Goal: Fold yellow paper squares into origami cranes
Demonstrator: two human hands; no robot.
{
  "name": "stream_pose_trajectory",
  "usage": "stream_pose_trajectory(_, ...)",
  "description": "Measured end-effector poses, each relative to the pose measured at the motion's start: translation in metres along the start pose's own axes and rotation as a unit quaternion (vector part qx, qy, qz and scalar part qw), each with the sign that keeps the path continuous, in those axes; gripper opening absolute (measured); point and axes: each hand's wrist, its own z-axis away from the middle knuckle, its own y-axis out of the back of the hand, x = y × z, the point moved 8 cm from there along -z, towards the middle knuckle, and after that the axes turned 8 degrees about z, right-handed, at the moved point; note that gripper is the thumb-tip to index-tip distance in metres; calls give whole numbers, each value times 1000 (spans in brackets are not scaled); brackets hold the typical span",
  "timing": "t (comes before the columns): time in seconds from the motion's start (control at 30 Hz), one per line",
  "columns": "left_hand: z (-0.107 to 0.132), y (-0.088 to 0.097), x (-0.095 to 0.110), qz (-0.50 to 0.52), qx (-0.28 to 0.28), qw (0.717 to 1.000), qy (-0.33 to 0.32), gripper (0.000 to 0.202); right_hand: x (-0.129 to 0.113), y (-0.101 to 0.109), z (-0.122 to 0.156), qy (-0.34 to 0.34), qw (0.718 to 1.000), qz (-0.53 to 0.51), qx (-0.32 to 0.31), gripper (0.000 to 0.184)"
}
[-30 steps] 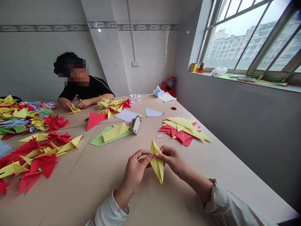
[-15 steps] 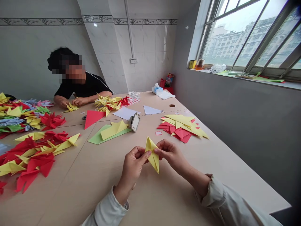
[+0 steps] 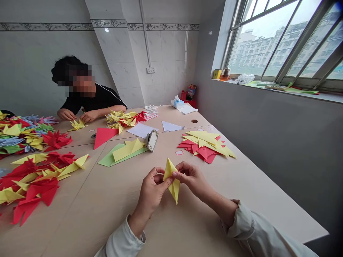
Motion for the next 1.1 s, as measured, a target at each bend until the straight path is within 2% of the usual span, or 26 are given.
stream_pose_trajectory(0.27, 5, -12, -8, -57, -75, 995, 26, 39, -9, -3, 4, -40, 996, -49, -61, 27)
stream_pose_trajectory(0.43, 6, -11, -6, -103, -78, 992, 5, 38, -6, 1, 2, -53, 996, -51, -53, 28)
stream_pose_trajectory(0.63, 5, -11, -4, -75, -92, 993, 11, 39, -5, -3, 3, -36, 997, -26, -65, 27)
stream_pose_trajectory(0.73, 4, -11, -3, -75, -88, 993, 6, 38, -4, -2, 3, -29, 998, -30, -47, 27)
stream_pose_trajectory(0.9, 3, -13, -1, -79, -91, 993, -21, 28, -8, -2, 4, -22, 998, -56, -37, 25)
stream_pose_trajectory(1.1, 1, -14, -5, -52, -122, 991, 6, 21, -15, -2, 4, -42, 992, -69, -96, 27)
